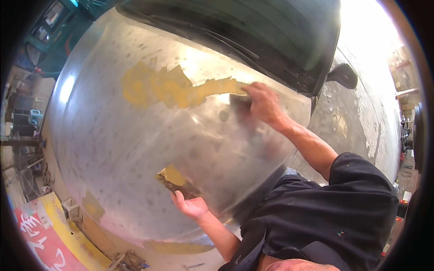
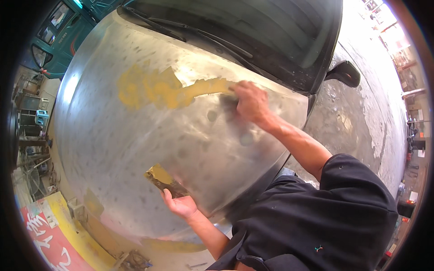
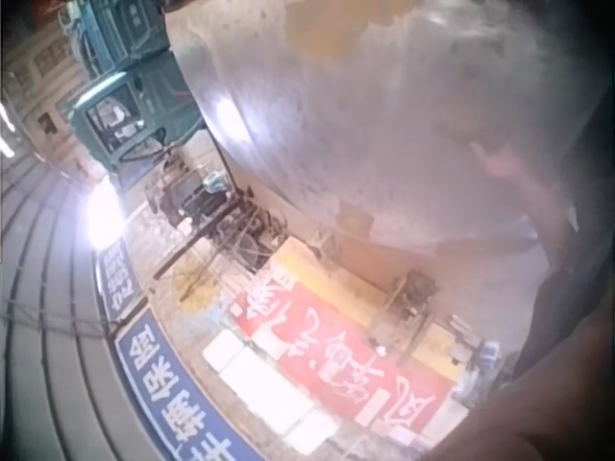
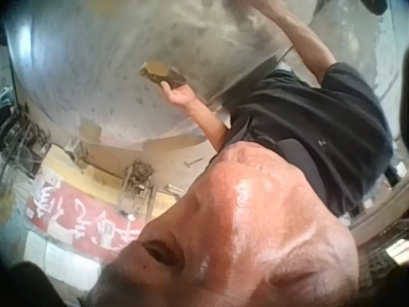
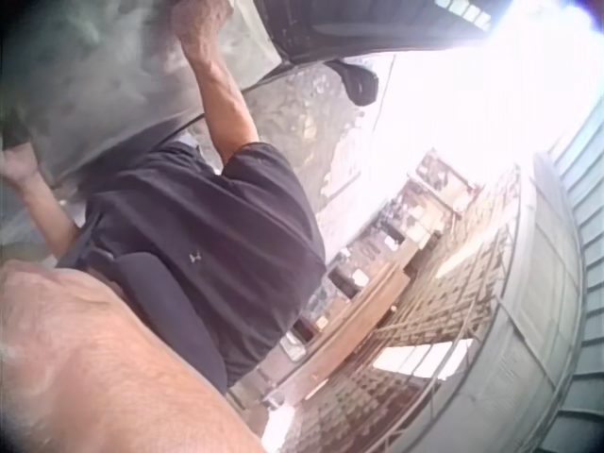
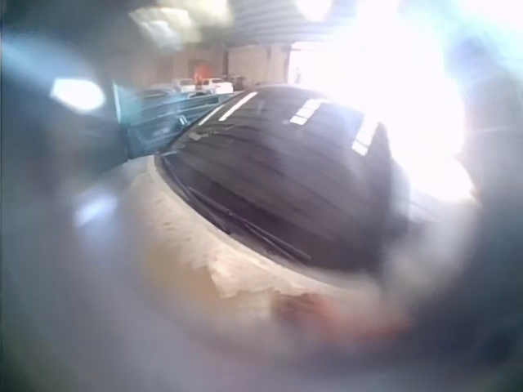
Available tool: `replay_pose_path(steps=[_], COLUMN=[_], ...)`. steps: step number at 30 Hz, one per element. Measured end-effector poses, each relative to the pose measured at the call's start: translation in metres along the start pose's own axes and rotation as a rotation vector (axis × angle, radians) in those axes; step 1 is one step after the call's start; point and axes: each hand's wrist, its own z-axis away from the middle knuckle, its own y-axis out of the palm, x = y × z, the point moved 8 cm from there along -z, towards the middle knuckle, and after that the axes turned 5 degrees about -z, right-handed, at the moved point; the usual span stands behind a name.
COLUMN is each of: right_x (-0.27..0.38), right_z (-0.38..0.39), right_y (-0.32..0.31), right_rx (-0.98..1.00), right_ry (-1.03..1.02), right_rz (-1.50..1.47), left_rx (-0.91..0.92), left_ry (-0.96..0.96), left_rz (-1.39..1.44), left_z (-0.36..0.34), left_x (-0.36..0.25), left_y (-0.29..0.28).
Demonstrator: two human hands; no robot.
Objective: The person applies yellow body filler to a car hood using a putty knife, spreading it across the surface in smooth strokes. They periodically reload the knife from a container and continue smoothing the filler over the hood.
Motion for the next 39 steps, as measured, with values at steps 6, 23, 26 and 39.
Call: replay_pose_path(steps=[6, 23, 26, 39], right_x=[-0.015, -0.018, 0.018, 0.016], right_z=[-0.023, -0.03, -0.01, -0.057], right_y=[0.025, 0.024, 0.037, 0.059], right_rx=[-0.098, 0.003, 0.085, 0.055], right_ry=[-0.027, 0.127, 0.04, 0.04], right_rz=[0.145, 0.094, 0.053, 0.181], left_rx=[0.008, -0.011, -0.037, -0.086], left_ry=[0.017, 0.021, -0.001, 0.001], left_rz=[0.014, 0.017, 0.027, 0.023], left_z=[-0.003, -0.004, -0.002, -0.003], left_x=[-0.001, 0.002, 0.006, 0.008], left_y=[0.005, 0.003, -0.008, -0.01])
